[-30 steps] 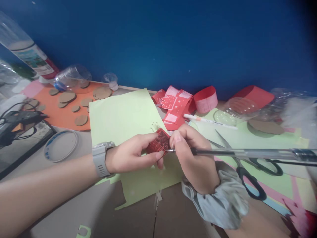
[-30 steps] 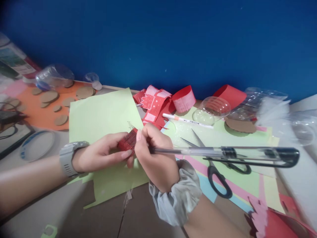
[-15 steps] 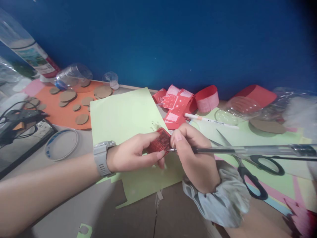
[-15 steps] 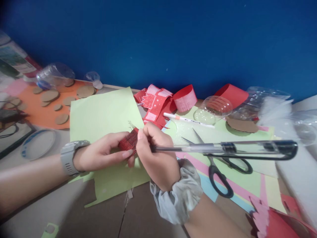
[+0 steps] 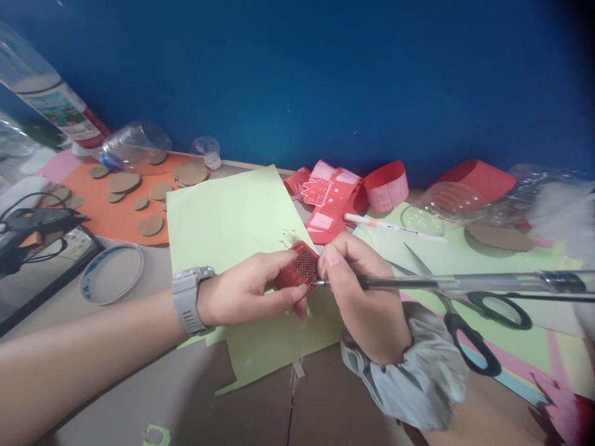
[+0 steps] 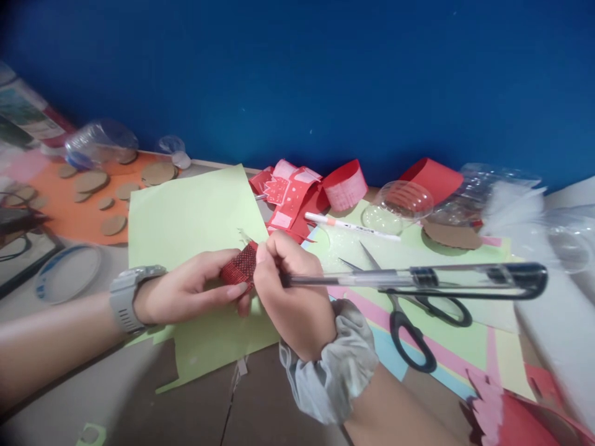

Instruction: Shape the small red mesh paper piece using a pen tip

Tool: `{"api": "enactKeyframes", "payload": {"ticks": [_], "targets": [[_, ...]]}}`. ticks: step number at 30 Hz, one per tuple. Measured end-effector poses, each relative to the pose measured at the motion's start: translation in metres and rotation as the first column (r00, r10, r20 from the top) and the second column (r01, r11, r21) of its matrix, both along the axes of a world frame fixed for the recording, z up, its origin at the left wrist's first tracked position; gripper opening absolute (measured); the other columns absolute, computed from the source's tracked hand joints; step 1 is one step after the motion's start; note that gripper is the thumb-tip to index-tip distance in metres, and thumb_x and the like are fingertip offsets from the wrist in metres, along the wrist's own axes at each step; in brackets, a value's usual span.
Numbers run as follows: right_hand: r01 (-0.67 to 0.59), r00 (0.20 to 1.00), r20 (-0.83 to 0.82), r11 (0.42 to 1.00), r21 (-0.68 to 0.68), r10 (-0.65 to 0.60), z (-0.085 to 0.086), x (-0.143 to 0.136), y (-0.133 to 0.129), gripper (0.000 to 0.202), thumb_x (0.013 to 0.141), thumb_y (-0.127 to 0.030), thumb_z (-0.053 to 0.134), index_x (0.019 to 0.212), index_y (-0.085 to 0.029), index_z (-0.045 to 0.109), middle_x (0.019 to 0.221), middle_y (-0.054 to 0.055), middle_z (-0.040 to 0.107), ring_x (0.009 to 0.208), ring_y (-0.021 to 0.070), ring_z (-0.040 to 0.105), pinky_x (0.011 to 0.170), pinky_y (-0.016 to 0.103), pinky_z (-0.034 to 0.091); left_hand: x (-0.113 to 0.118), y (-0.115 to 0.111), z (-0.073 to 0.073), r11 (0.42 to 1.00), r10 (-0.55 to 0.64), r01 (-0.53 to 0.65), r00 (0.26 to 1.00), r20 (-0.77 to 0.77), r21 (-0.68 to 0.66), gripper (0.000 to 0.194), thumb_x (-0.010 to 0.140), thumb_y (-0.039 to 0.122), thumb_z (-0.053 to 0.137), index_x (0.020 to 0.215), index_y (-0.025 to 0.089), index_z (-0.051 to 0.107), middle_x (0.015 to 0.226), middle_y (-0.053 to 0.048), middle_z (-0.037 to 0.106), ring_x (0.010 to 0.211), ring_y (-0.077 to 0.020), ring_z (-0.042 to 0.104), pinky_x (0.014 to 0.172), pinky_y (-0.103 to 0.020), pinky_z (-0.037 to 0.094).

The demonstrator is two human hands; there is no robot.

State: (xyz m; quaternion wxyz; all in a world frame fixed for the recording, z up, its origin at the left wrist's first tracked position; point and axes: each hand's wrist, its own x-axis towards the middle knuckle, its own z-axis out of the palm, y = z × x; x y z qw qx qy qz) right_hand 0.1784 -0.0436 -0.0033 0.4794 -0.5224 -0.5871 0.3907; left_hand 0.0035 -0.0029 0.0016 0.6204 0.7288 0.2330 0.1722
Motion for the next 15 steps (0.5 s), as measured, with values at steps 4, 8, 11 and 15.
{"api": "enactKeyframes", "payload": {"ticks": [4, 8, 11, 15], "targets": [[-0.008, 1.0, -0.016, 1.0, -0.015, 0.008, 0.0011, 0.0003, 0.0002, 0.027, 0.09, -0.014, 0.042, 0.064, -0.02, 0.04, 0.058, -0.005, 0.04, 0.052, 0.0086, 0.037, 0.046, 0.021, 0.03, 0.0002, 0.0004, 0.0001, 1.0, 0.006, -0.005, 1.0, -0.011, 0.017, 0.011, 0.095, 0.021, 0.049, 0.09, 0.013, 0.054, 0.082, -0.009, 0.071, 0.076, -0.0179, 0.066, 0.071, -0.028, 0.05], [-0.006, 1.0, -0.027, 1.0, -0.016, 0.005, 0.0024, 0.0005, -0.0004, 0.027, 0.09, -0.014, 0.043, 0.063, -0.02, 0.04, 0.057, -0.005, 0.039, 0.052, 0.0086, 0.037, 0.046, 0.021, 0.031, 0.0006, 0.0004, 0.0001, 1.0, 0.008, -0.007, 1.0, -0.019, 0.024, 0.011, 0.096, 0.022, 0.049, 0.09, 0.013, 0.054, 0.082, -0.009, 0.072, 0.075, -0.0176, 0.066, 0.071, -0.029, 0.05], [-0.011, 0.999, -0.035, 1.0, -0.019, 0.01, 0.0032, 0.0003, -0.0008, 0.028, 0.091, -0.014, 0.042, 0.064, -0.02, 0.041, 0.057, -0.005, 0.038, 0.052, 0.0088, 0.036, 0.046, 0.021, 0.03, 0.0003, 0.0, 0.0, 1.0, 0.002, -0.002, 1.0, -0.007, 0.022, 0.012, 0.096, 0.022, 0.049, 0.089, 0.013, 0.054, 0.082, -0.009, 0.071, 0.076, -0.0175, 0.066, 0.071, -0.029, 0.051], [-0.009, 0.999, -0.035, 1.0, -0.027, 0.008, 0.0031, 0.0001, -0.0004, 0.029, 0.092, -0.017, 0.044, 0.063, -0.02, 0.04, 0.057, -0.004, 0.037, 0.052, 0.0093, 0.034, 0.047, 0.022, 0.031, -0.0003, 0.0002, -0.0006, 1.0, 0.002, -0.001, 1.0, -0.007, 0.023, 0.012, 0.096, 0.023, 0.049, 0.091, 0.014, 0.055, 0.082, -0.009, 0.072, 0.077, -0.0175, 0.066, 0.071, -0.028, 0.051]]}}
